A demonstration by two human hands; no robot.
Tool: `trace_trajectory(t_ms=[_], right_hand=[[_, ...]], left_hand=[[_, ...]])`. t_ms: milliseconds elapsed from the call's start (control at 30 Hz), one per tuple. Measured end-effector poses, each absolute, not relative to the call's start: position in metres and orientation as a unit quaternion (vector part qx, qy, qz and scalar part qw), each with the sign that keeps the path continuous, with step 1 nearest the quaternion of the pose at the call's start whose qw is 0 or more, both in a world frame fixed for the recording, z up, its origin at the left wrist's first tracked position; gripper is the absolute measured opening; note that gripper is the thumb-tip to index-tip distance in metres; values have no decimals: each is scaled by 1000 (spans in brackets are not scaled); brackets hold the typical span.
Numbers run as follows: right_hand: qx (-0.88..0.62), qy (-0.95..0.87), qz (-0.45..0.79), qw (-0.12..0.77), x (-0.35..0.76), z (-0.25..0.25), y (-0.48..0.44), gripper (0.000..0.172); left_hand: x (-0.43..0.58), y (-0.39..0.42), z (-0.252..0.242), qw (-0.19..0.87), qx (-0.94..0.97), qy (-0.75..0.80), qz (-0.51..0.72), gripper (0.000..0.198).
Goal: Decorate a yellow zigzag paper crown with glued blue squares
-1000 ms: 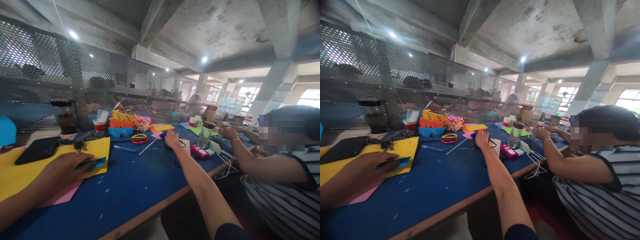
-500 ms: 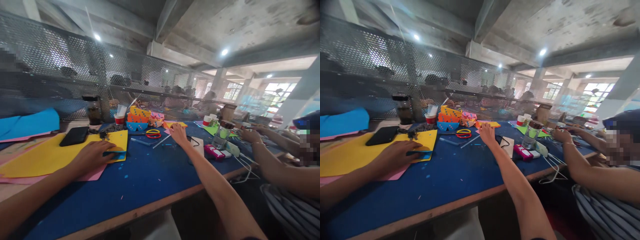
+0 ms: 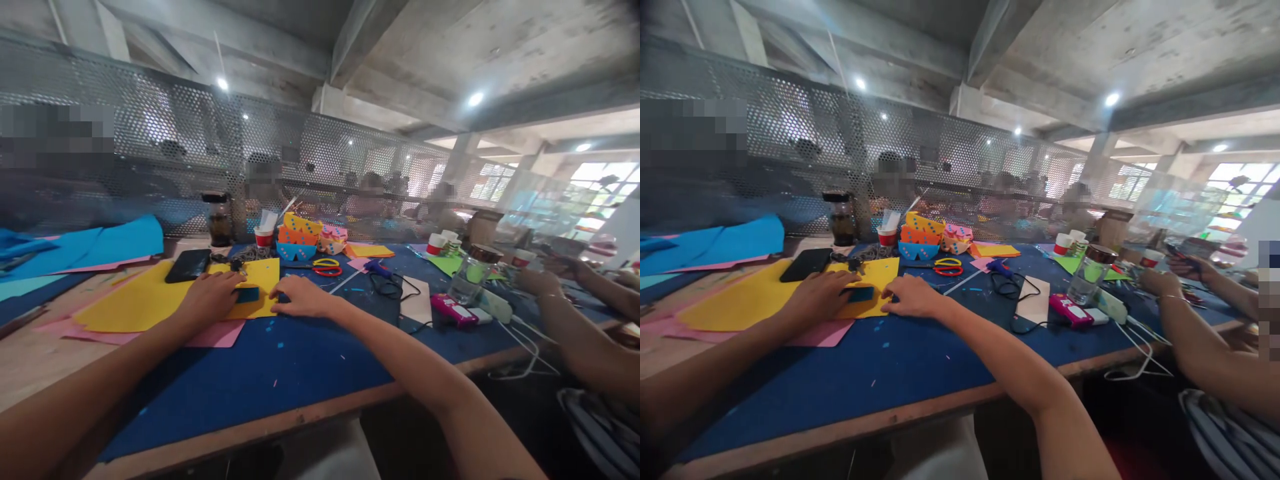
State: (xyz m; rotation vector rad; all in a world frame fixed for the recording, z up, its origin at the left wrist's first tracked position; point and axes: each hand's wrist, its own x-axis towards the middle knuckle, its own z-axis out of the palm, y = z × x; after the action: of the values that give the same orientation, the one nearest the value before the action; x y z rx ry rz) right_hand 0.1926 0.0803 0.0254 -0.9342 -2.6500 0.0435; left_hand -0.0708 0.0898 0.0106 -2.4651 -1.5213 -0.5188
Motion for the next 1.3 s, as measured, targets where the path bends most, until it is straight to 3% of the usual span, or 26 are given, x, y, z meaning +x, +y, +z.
trace_trajectory(t_ms=[133, 333, 533, 833, 1300], right_hand=[[-315, -937, 1, 155, 190, 25, 77, 34], [-310, -936, -64, 151, 185, 28, 63, 19], [-318, -929, -102, 159, 178, 31, 63, 19], [-323, -918, -71, 218, 178, 34, 66, 13], [-295, -906, -25, 302, 180, 34, 61, 15]], left_hand=[[-72, 91, 11, 122, -822, -533, -158, 37], [-63, 86, 12, 109, -840, -502, -173, 41], [-56, 81, 18, 75, -862, -455, -210, 34], [-60, 81, 19, 46, -833, -510, -207, 34], [-71, 85, 29, 60, -786, -581, -202, 43]])
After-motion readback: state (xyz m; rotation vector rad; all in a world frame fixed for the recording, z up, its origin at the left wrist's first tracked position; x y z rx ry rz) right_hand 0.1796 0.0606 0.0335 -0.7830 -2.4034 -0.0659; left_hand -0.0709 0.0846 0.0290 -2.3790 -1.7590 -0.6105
